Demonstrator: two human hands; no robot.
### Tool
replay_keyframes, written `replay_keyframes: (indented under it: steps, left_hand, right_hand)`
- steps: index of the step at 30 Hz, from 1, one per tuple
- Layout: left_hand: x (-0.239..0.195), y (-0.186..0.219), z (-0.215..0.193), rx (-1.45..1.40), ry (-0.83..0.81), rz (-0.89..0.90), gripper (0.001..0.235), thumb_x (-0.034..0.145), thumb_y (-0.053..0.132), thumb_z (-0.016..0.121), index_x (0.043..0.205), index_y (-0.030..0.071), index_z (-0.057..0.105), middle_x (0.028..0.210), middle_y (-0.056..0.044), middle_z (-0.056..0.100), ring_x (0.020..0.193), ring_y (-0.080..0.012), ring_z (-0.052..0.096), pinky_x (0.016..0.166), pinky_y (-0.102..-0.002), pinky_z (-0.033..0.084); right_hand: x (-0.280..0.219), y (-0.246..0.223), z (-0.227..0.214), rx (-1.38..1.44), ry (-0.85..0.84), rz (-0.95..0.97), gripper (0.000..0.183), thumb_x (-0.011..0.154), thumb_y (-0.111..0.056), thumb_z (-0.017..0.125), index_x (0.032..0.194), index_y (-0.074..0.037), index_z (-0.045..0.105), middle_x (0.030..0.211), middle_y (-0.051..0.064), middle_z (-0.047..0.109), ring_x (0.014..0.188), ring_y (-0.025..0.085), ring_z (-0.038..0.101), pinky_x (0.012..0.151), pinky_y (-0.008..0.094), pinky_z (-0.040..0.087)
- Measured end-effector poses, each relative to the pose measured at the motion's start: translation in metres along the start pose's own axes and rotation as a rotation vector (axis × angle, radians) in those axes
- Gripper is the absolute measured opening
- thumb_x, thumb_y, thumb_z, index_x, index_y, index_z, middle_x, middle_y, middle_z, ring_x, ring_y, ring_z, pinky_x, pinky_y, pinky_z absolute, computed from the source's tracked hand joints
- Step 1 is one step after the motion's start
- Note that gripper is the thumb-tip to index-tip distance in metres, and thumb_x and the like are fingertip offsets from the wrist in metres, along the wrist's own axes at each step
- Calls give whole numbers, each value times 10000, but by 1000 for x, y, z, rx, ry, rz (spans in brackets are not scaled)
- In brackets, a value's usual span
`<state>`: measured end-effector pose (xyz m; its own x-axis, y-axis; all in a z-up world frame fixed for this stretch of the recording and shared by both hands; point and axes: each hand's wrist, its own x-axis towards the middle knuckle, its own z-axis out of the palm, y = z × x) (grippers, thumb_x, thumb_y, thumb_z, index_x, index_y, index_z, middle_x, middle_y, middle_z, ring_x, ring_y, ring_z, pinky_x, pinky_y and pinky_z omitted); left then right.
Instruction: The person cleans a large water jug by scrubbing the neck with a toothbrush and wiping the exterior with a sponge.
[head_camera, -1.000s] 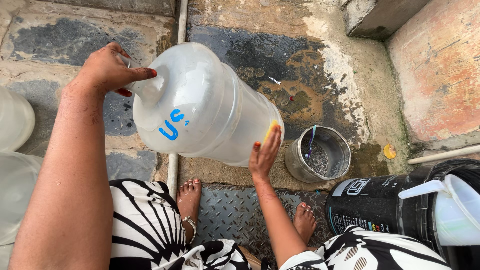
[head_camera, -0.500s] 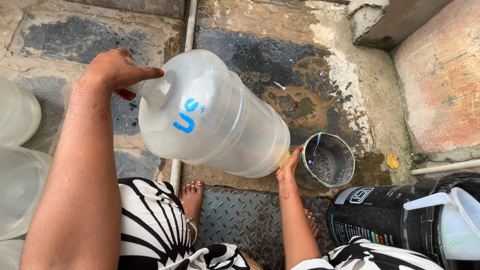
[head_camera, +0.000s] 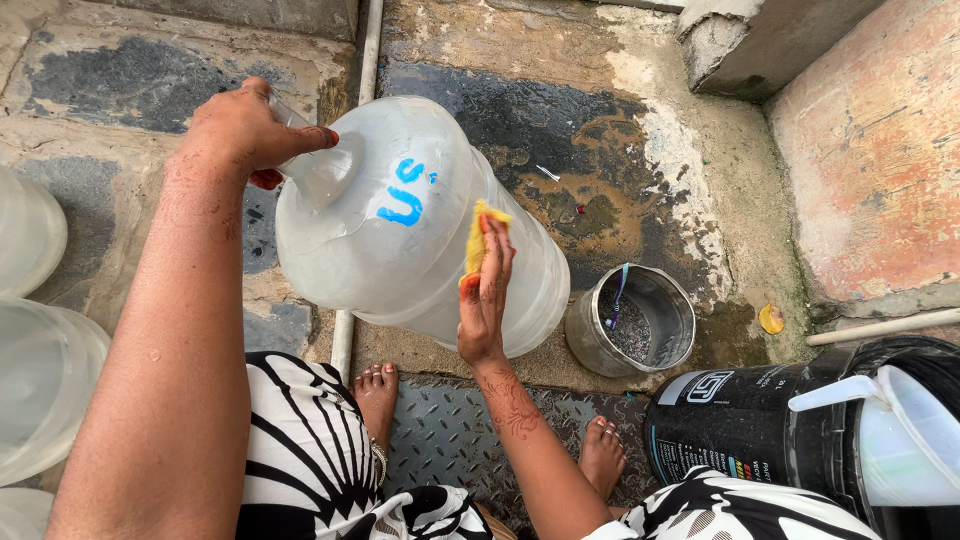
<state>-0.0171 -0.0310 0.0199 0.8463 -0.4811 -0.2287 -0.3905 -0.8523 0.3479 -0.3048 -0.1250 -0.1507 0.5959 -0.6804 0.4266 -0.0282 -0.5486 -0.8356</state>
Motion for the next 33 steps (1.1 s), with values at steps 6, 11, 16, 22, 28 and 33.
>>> replay_keyframes:
  steps: [6, 11, 16, 22, 28, 33]
  left_hand:
    - [6, -3, 8, -68, 9, -53, 1168, 696, 638, 858, 1588, 66, 365, 1169, -209, 718, 898, -277, 779, 821, -429, 640]
    - [25, -14, 16, -28, 91, 121, 913, 707, 627, 896, 1364, 89, 561, 1301, -207, 657, 1240, -352, 608, 1039, -481, 490]
    - [29, -17, 19, -91, 114, 169, 738, 692, 579, 909, 1203, 118, 642, 1249, -195, 683, 1183, -355, 645, 1000, -479, 510]
    - [28, -11, 18, -99, 101, 147, 763, 688, 578, 917, 1219, 109, 632, 1167, -204, 714, 1149, -357, 667, 981, -466, 523]
    - [20, -11, 15, -103, 107, 204, 733, 706, 559, 921, 1203, 98, 642, 1141, -213, 720, 1119, -359, 683, 960, -480, 538]
    - [16, -9, 12, -123, 112, 239, 658, 736, 516, 913, 1182, 111, 648, 1111, -198, 734, 1109, -341, 690, 938, -490, 551]
  right_hand:
    - [-8, 78, -5, -311, 146, 40, 848, 1044, -695, 104, 1618, -103, 297, 1578, 195, 399, 1557, 374, 266, 1297, 567, -131]
    - [-26, 166, -51, -389, 113, 387, 990, 920, -804, 72, 1598, -128, 324, 1621, 189, 307, 1558, 357, 215, 1255, 575, -105]
    - [-11, 143, -37, -187, 71, 353, 1128, 906, -899, 85, 1646, -50, 155, 1723, 226, 92, 1606, 382, 71, 1277, 552, 32]
    - [-14, 10, 18, -168, 6, -56, 1143, 940, -884, 87, 1663, -1, 36, 1759, 240, -2, 1646, 401, -26, 1322, 565, -43]
    - [-34, 59, 23, -357, 160, -82, 1037, 997, -803, 118, 1659, -7, 59, 1754, 217, 74, 1648, 380, 47, 1335, 573, -10]
    - [-60, 129, -10, -475, 228, 162, 1001, 991, -784, 138, 1649, -31, 98, 1732, 213, 114, 1628, 364, 81, 1319, 549, 14]
